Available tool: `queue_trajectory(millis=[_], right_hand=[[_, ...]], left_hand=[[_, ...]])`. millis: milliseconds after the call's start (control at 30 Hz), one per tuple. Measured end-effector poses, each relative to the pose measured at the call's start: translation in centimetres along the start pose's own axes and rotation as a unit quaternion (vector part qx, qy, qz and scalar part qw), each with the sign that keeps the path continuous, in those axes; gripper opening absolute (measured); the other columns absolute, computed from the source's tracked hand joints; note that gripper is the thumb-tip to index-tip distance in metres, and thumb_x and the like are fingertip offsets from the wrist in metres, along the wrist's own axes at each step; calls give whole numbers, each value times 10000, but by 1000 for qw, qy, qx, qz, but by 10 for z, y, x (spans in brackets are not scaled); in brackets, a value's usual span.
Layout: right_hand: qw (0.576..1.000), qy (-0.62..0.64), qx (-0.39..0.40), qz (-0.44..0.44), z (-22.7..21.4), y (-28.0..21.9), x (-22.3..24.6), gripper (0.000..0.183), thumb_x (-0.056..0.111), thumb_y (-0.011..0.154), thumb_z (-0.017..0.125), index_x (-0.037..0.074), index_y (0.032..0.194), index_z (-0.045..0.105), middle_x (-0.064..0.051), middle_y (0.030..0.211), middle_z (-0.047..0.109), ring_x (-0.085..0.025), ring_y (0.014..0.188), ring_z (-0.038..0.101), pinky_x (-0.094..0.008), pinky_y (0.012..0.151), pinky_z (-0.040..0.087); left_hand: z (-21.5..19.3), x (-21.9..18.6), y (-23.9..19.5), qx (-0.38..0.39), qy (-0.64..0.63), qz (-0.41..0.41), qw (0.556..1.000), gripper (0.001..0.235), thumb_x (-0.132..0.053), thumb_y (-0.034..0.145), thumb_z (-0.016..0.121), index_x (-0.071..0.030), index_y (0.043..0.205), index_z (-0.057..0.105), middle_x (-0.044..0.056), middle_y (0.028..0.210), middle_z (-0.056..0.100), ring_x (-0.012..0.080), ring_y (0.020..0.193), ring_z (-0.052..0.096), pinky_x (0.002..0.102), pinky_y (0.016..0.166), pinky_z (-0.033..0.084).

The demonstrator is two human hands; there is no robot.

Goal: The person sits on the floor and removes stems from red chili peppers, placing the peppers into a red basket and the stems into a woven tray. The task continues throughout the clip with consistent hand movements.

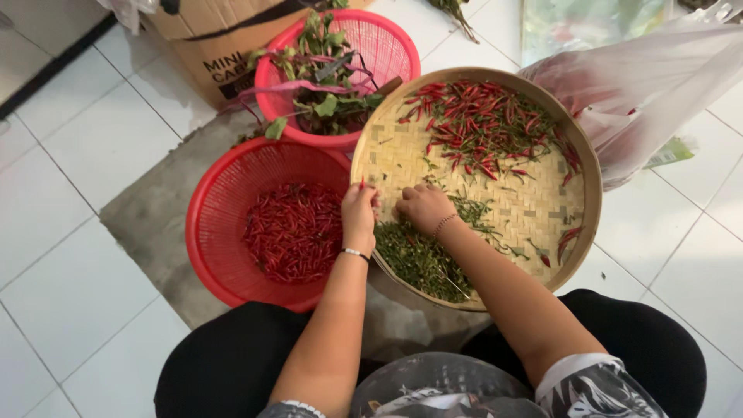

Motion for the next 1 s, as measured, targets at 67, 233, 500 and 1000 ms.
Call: queue_trajectory(millis=[67,233,500,1000], right_hand=[[1000,5,-11,24,-7,1,-3,140,234,923,611,180,985,724,-47,1018,707,-260,1030,691,-435,871,570],[927,320,-32,191,-29,-3,-38,197,239,926,595,95,999,707,-114,964,756,-272,851,730,-411,786,579],[795,563,78,210,9,-34,-58,185,169,952,593,21,944,703,-44,779,637,-152,691,582,-340,634,532],[951,138,177,213,-27,-79,-197,543,244,915,615,211,1451,540,-134,1404,591,-352,1264,593,-484,1049,495]], left_hand=[[-11,4,6,-9,41,14,999,36,-66,928,600,-59,947,630,14,756,578,99,619,493,260,542,378],[0,14,-3,43,192,62,979,209,-118,876,772,-21,1052,715,8,870,661,101,762,603,254,669,499],[54,-9,-55,182,393,190,881,228,-165,882,757,-26,1062,747,123,925,759,203,811,719,334,756,561],[-107,-104,-30,-148,581,117,792,455,-313,935,712,-70,1313,637,190,1280,639,355,1159,615,468,967,500]])
Point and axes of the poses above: each hand's wrist, its own y-axis towards the middle knuckle, its own z-axis out of the palm, x = y × z, the point moved 5 cm from there along y, towards the middle knuckle
